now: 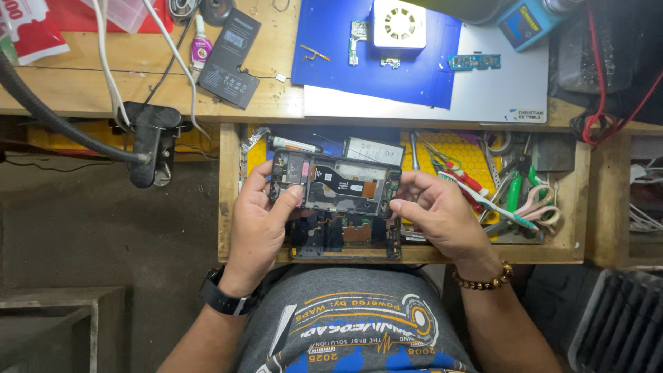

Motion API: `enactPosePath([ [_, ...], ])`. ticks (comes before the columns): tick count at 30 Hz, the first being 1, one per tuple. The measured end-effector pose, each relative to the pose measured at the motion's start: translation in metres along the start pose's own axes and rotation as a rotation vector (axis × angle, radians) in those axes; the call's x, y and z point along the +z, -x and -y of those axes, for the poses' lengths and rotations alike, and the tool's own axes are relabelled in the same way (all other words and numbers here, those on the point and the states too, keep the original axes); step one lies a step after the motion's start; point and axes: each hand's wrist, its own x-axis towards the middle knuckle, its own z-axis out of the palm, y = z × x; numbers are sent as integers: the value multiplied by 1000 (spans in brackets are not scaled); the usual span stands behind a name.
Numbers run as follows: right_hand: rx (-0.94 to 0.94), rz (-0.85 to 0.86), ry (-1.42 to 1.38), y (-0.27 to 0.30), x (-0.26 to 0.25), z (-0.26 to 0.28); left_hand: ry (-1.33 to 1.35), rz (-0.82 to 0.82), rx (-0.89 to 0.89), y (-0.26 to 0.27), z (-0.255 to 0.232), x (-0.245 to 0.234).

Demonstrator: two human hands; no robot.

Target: The person is repairing a disassembled smartphone at a workbench. They use a small metal tool to scrape and clean the internal frame and components of the phone. The person handles the phone with both hands, rotating it to access different areas while working under a magnifying lamp.

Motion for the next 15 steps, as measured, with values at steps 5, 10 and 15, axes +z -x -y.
enactPosePath([
  [5,-49,7,-36,-1,0,-5,11,1,8,0,-1,2],
  [10,-49,40,-111,-1,2,-4,17,-7,12,1,-1,4],
  [15,-33,96,-229,-2,5,1,14,8,25,1,-3,4],
])
